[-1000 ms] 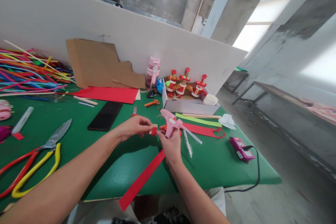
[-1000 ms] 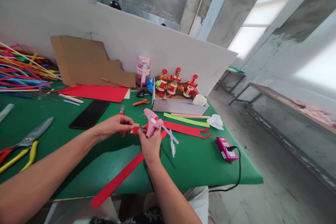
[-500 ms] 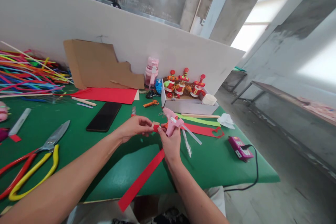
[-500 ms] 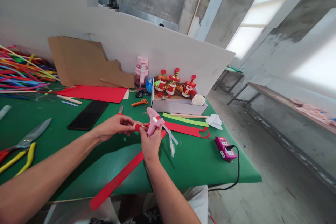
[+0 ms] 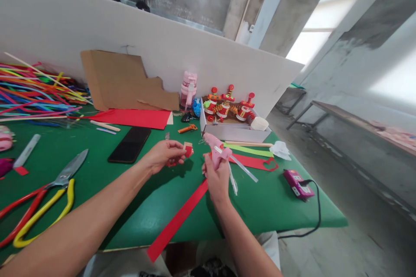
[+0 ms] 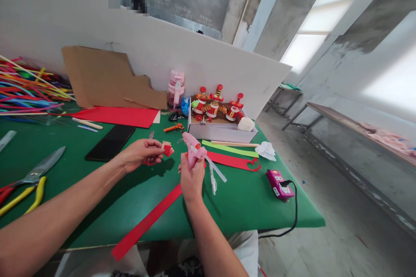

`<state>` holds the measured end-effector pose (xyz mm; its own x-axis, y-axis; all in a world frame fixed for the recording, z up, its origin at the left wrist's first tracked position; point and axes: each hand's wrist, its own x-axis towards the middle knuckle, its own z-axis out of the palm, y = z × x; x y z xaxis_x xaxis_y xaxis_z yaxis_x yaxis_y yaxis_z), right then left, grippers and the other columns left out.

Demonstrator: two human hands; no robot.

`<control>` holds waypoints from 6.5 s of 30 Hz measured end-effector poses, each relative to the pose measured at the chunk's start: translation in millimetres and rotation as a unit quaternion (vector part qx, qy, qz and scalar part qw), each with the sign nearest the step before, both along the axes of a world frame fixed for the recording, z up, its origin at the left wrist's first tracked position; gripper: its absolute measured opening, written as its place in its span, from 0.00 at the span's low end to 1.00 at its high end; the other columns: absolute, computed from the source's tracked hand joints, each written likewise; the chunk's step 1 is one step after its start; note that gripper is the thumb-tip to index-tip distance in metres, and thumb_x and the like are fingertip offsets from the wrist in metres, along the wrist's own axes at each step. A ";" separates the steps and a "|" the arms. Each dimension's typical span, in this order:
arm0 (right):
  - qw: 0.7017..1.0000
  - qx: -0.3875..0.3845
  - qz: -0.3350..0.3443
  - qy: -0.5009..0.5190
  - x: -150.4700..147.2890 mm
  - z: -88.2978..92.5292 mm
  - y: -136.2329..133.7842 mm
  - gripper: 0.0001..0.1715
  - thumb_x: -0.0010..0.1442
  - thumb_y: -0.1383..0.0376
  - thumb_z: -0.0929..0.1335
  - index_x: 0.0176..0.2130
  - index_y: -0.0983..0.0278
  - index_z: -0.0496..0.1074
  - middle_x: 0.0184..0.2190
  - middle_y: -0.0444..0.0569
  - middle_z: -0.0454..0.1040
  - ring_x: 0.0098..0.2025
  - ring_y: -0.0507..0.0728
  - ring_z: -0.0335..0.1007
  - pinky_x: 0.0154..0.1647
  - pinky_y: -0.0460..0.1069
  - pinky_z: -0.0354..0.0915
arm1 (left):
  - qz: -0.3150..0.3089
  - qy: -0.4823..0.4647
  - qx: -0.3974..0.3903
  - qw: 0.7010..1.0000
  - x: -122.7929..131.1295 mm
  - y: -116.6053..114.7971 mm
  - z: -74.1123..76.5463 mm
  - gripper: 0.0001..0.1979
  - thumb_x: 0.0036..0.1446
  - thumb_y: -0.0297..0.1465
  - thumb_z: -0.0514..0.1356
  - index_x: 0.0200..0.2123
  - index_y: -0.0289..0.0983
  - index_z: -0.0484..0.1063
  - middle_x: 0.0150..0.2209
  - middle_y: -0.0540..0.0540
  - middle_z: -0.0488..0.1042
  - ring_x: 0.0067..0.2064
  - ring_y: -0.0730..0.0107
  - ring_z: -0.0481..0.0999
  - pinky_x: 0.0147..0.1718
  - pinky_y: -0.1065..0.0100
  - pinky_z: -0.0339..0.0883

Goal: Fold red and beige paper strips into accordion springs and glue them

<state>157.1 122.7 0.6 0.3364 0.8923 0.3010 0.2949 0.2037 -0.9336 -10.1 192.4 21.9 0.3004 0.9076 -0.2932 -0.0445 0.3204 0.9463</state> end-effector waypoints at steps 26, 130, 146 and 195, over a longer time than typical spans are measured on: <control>0.975 0.043 0.110 -0.189 7.4 2.8 -17.4 0.18 0.65 0.59 0.62 0.50 0.65 0.70 0.45 0.56 0.76 0.47 0.62 0.75 0.49 0.53 0.70 | 0.074 -0.035 0.036 0.996 3.8 -0.6 -0.4 0.25 0.30 0.43 0.75 0.27 0.35 0.70 0.21 0.47 0.77 0.21 0.70 0.76 0.20 0.72 0.66; 0.964 0.046 0.070 -0.251 5.0 -2.8 -17.8 0.17 0.67 0.58 0.60 0.49 0.64 0.69 0.38 0.54 0.77 0.37 0.60 0.75 0.36 0.51 0.70 | 0.058 -0.018 0.025 0.998 1.6 2.6 -2.7 0.22 0.33 0.41 0.74 0.28 0.36 0.70 0.23 0.47 0.78 0.22 0.69 0.77 0.19 0.72 0.67; 0.973 0.043 0.050 -0.223 10.1 0.1 -19.2 0.18 0.66 0.57 0.60 0.47 0.65 0.70 0.39 0.56 0.77 0.40 0.62 0.75 0.41 0.53 0.70 | 0.079 -0.050 -0.020 0.995 2.9 2.6 -0.8 0.17 0.37 0.34 0.74 0.28 0.35 0.71 0.22 0.47 0.79 0.20 0.71 0.76 0.18 0.73 0.67; 0.991 0.020 0.049 -0.121 6.0 7.7 -20.5 0.16 0.62 0.56 0.64 0.42 0.64 0.73 0.34 0.54 0.78 0.36 0.61 0.74 0.40 0.55 0.69 | 0.072 -0.040 -0.021 0.996 2.9 1.9 0.3 0.14 0.42 0.33 0.73 0.28 0.35 0.71 0.22 0.47 0.78 0.20 0.72 0.75 0.19 0.74 0.66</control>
<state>163.1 102.2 8.3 0.1618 0.9035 0.3970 0.4856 0.2774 -0.8290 -7.2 194.2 22.2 0.1917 0.9307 -0.3116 -0.1675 0.3439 0.9240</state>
